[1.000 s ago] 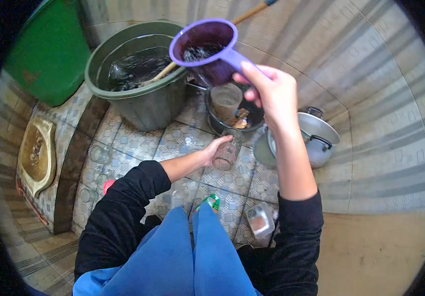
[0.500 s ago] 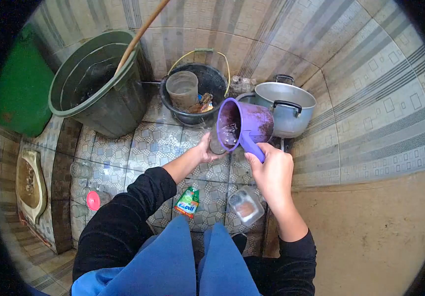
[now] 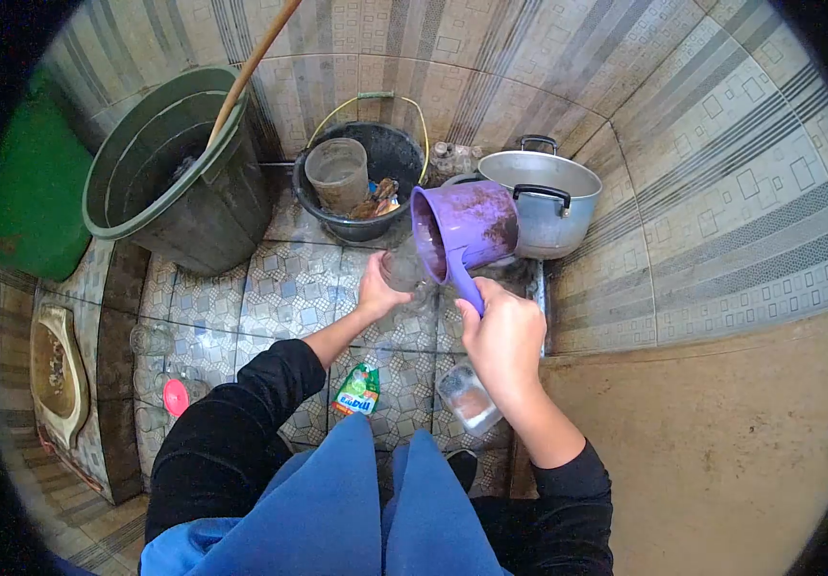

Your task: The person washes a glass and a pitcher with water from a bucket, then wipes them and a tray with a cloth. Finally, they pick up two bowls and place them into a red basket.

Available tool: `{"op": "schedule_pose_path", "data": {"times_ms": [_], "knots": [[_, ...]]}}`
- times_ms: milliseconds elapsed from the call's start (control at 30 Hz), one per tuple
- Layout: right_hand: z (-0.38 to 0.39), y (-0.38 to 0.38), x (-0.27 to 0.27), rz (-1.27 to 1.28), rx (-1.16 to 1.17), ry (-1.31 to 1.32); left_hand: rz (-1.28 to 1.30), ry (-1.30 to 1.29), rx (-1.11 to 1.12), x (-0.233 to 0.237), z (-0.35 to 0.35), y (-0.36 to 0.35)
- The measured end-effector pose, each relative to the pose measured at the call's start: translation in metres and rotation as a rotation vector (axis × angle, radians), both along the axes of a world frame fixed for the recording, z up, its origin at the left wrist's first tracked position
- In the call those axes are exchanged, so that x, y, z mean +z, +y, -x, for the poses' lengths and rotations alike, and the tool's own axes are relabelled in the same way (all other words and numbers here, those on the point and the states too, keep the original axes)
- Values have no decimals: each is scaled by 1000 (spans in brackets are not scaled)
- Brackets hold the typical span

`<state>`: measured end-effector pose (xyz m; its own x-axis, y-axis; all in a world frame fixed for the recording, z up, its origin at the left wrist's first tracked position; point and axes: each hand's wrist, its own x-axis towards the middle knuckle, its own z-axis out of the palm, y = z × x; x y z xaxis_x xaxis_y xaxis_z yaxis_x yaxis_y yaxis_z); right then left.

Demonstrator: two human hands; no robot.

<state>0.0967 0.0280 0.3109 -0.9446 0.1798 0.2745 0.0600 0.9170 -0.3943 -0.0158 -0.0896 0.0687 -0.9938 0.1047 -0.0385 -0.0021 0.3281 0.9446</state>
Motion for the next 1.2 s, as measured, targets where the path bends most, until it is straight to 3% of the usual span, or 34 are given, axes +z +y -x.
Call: {"op": "schedule_pose_path", "data": {"times_ms": [167, 333, 433, 500, 567, 667, 733, 767, 800, 867, 933, 1000, 1033, 1067, 1100, 1133, 1167, 1200], "knots": [[5, -18, -6, -127, -7, -46, 63, 250, -109, -1, 16, -10], [13, -34, -11, -181, 34, -33, 39, 289, -136, 6, 19, -22], [49, -49, -7, -210, 179, 171, -41, 238, -142, 11, 17, -33], [101, -60, -10, 12, 342, 351, -79, 230, -90, 14, 13, -41], [144, -95, 8, 369, 483, 240, -103, 211, -32, 16, 11, -50], [211, -171, -7, 693, 652, 142, -101, 204, 59, 14, 13, -73], [229, -223, -13, 1076, 691, -183, -10, 271, 0, 16, 15, -89], [233, -242, -16, 1168, 640, -320, -365, 224, 91, -21, 26, -87], [238, -254, -23, 1200, 664, -412, -694, -3, 124, -30, 32, -92], [244, -258, -39, 1252, 663, -549, 60, 291, 142, 29, 15, -116], [236, -225, -51, 1103, 700, -566, 264, 111, 132, 68, 6, -123], [229, -167, -106, 729, 690, -157, 455, 166, 30, 88, 1, -132], [231, -127, -143, 967, 611, -443, 505, 187, -20, 94, 2, -133], [212, -94, -151, 1087, 300, -628, 554, 204, -71, 100, 1, -132], [200, -67, -181, 1210, 86, -727, 558, 200, -77, 110, -1, -126], [180, -57, -200, 1348, -135, -727, 725, 193, -158, 122, -3, -117], [175, -44, -236, 1444, -168, -908, 895, 188, -242, 128, -4, -107], [168, -37, -256, 1596, -157, -1047, 905, 186, -256, 125, -2, -96]]}}
